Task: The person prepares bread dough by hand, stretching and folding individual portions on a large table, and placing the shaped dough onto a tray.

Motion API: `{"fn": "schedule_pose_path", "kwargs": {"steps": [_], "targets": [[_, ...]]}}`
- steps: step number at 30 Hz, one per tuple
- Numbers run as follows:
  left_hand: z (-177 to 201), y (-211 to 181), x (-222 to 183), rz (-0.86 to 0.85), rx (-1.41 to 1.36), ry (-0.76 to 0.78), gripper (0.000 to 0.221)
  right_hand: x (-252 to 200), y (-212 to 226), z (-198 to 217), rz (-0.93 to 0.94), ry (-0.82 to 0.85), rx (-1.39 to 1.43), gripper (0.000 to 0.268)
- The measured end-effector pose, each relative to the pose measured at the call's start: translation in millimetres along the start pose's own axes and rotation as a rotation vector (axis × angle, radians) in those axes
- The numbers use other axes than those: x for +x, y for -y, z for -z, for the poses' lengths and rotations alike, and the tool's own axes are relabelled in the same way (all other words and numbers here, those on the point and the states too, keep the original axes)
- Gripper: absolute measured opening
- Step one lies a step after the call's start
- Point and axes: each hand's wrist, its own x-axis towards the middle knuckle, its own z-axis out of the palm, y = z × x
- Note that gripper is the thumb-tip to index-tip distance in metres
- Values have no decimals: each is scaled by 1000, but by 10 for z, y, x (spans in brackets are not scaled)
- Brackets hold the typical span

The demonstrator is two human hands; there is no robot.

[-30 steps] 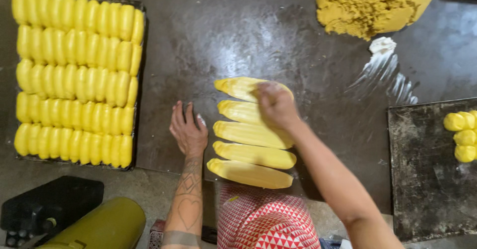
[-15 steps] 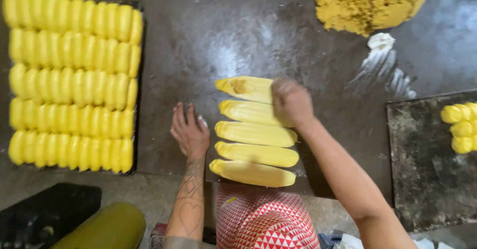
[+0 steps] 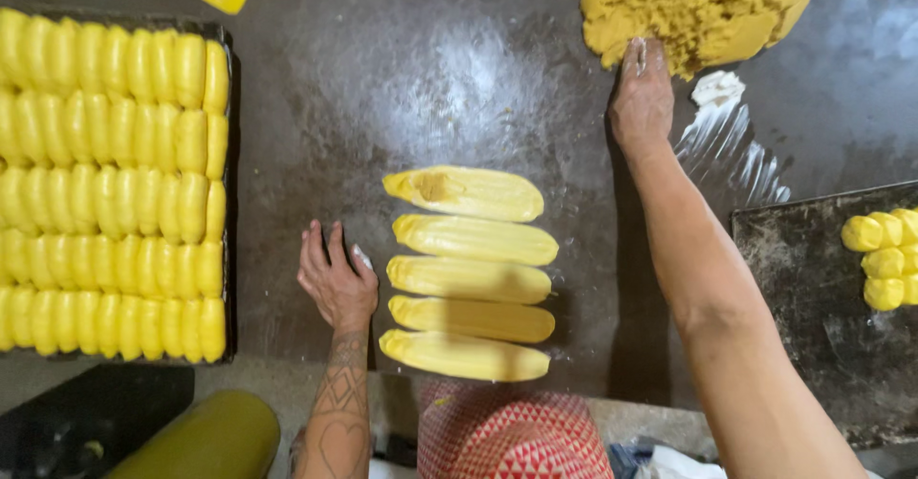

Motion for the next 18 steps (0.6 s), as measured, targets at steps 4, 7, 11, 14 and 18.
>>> {"fn": "schedule_pose_path", "kwargs": {"steps": [4,7,11,14,18], "targets": [[33,-17,1,2,-6,-8,46,60,-51,-29,-66,31,67,41],[56,-29,8,28,-10,3,46,141,-175,139,-14,128,-14,22],[69,3,-17,62,12,22,48,39,187,700,104,80,234,8],[26,47,1,55,-33,25,49,-517,1049,1128,68,-153,651,9],[-1,111,-40,27,-54,30,49,-1258,2391,1392,-225,232,1184,35]]}}
